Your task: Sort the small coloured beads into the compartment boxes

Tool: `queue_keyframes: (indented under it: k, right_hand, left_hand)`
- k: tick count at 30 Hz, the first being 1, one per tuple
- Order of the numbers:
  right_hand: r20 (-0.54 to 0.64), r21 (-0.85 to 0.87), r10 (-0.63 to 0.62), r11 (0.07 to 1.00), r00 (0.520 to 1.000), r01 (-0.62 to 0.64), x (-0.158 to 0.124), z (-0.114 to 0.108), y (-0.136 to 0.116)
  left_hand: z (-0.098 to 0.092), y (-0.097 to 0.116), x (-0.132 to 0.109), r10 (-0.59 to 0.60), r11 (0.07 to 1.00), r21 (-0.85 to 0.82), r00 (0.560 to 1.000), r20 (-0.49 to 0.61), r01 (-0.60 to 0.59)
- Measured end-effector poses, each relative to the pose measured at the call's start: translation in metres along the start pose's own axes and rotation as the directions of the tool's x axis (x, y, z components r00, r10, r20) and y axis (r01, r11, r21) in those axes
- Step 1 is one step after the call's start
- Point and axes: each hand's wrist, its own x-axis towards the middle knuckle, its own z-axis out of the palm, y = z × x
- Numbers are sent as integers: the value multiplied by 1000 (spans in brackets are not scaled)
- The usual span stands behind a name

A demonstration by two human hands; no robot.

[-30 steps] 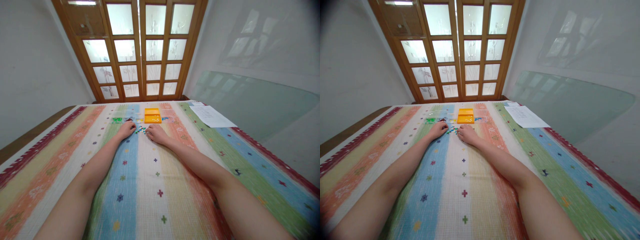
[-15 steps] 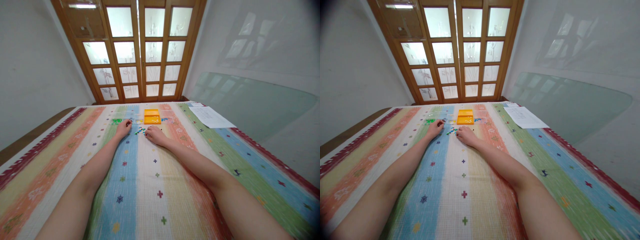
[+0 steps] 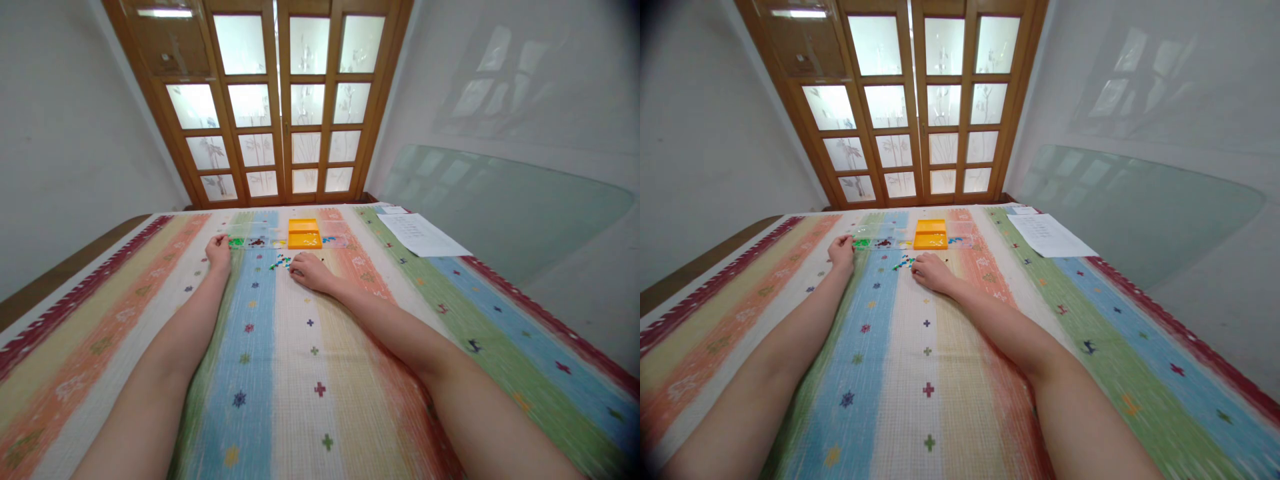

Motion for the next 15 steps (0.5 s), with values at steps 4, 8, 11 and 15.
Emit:
queue_keyframes:
  k: [4, 8, 11, 15]
  right_hand:
    - [4, 9, -3, 1000, 1000, 3, 0, 2, 2]
    - [-3, 27, -11, 1000, 1000, 11, 0, 0, 0]
    - [2, 82, -49, 995, 999, 48, -1, -2, -3]
    - [45, 138, -79, 988, 996, 73, -2, -5, -8]
  left_hand:
    - [-2, 2, 2, -45, 999, -25, 998, -32, 44]
    - [-3, 3, 2, -69, 998, -6, 997, -35, 69]
    - [-5, 2, 3, -42, 998, 48, 999, 3, 42]
    - [-11, 6, 3, -58, 996, 75, 997, 42, 54]
